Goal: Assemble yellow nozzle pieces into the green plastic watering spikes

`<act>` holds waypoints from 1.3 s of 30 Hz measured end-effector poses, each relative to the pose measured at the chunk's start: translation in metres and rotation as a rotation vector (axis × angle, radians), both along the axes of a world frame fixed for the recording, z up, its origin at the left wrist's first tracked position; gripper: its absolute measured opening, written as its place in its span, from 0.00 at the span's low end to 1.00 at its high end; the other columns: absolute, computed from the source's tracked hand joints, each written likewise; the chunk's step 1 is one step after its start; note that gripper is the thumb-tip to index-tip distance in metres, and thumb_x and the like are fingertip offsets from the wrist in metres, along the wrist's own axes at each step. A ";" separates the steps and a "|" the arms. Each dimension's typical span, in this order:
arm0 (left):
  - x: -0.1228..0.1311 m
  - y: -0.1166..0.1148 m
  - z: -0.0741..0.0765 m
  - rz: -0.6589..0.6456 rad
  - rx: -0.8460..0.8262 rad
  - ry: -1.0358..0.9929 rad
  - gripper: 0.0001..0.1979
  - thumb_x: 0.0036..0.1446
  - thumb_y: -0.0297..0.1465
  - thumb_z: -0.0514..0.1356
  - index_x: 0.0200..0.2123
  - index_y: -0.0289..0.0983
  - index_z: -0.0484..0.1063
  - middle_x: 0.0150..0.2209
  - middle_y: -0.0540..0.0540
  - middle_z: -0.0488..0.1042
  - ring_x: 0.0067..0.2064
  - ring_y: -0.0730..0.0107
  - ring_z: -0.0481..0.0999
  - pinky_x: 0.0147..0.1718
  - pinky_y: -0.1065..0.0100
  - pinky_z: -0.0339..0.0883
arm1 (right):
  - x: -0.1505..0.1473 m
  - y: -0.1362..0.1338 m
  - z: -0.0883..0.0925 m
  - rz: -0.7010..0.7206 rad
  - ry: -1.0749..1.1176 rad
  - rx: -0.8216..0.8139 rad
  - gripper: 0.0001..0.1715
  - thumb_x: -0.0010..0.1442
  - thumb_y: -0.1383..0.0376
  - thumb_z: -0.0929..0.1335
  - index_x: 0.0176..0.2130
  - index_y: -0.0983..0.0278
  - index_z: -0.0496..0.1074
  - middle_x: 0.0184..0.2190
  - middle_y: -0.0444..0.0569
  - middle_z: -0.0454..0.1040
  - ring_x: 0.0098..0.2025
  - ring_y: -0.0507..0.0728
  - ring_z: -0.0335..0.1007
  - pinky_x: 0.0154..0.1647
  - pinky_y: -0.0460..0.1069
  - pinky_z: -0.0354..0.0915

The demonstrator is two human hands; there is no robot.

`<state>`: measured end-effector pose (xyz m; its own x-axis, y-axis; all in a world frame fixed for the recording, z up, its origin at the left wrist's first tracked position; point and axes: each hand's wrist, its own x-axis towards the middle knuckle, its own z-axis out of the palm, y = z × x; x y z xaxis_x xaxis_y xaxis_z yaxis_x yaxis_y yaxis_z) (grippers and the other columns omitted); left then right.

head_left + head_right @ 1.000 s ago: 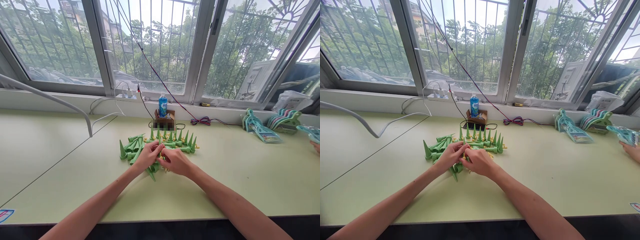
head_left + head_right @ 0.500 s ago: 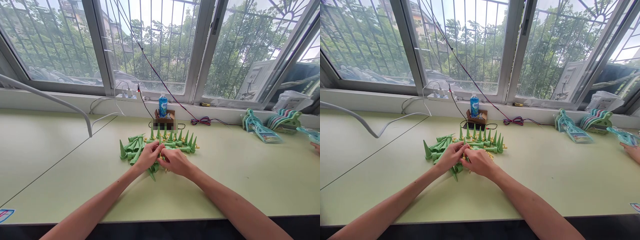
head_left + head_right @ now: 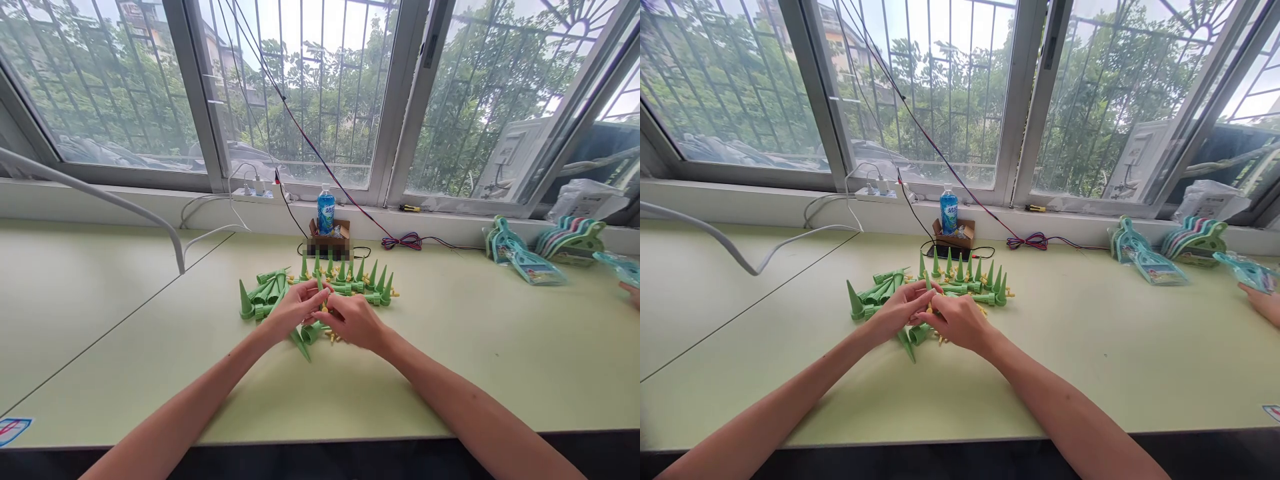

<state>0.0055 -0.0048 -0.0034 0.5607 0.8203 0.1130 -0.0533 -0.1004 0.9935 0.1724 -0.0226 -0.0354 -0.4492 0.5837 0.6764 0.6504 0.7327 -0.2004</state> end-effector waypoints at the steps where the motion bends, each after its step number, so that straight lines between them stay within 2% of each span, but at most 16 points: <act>1: 0.000 0.000 -0.001 -0.002 -0.007 -0.001 0.19 0.53 0.46 0.62 0.38 0.36 0.68 0.21 0.55 0.58 0.20 0.82 0.51 0.17 0.76 0.44 | 0.001 0.000 0.000 0.008 -0.005 0.008 0.23 0.68 0.53 0.60 0.25 0.63 0.60 0.18 0.41 0.64 0.19 0.48 0.49 0.23 0.44 0.49; 7: 0.000 0.002 -0.005 0.014 -0.020 -0.026 0.19 0.52 0.47 0.63 0.30 0.37 0.65 0.19 0.57 0.55 0.19 0.82 0.50 0.16 0.76 0.41 | 0.003 0.001 -0.002 0.046 -0.001 0.011 0.23 0.68 0.54 0.59 0.25 0.63 0.60 0.20 0.42 0.66 0.21 0.48 0.50 0.24 0.45 0.49; 30: 0.002 0.003 -0.009 0.036 0.009 -0.069 0.18 0.53 0.44 0.64 0.31 0.35 0.65 0.20 0.56 0.58 0.19 0.83 0.51 0.16 0.78 0.45 | 0.003 0.004 -0.006 0.071 0.049 0.064 0.25 0.67 0.52 0.60 0.24 0.63 0.59 0.18 0.40 0.61 0.20 0.48 0.45 0.22 0.45 0.48; 39: 0.003 0.004 -0.008 0.061 -0.044 -0.104 0.22 0.57 0.50 0.56 0.31 0.36 0.69 0.15 0.57 0.49 0.17 0.82 0.47 0.15 0.77 0.44 | 0.001 0.001 -0.002 0.063 0.053 0.086 0.22 0.67 0.55 0.61 0.25 0.63 0.58 0.18 0.39 0.61 0.20 0.48 0.45 0.21 0.45 0.47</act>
<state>0.0083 -0.0007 -0.0109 0.4968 0.8579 0.1312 -0.1516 -0.0631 0.9864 0.1733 -0.0218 -0.0375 -0.4452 0.4943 0.7466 0.5925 0.7878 -0.1683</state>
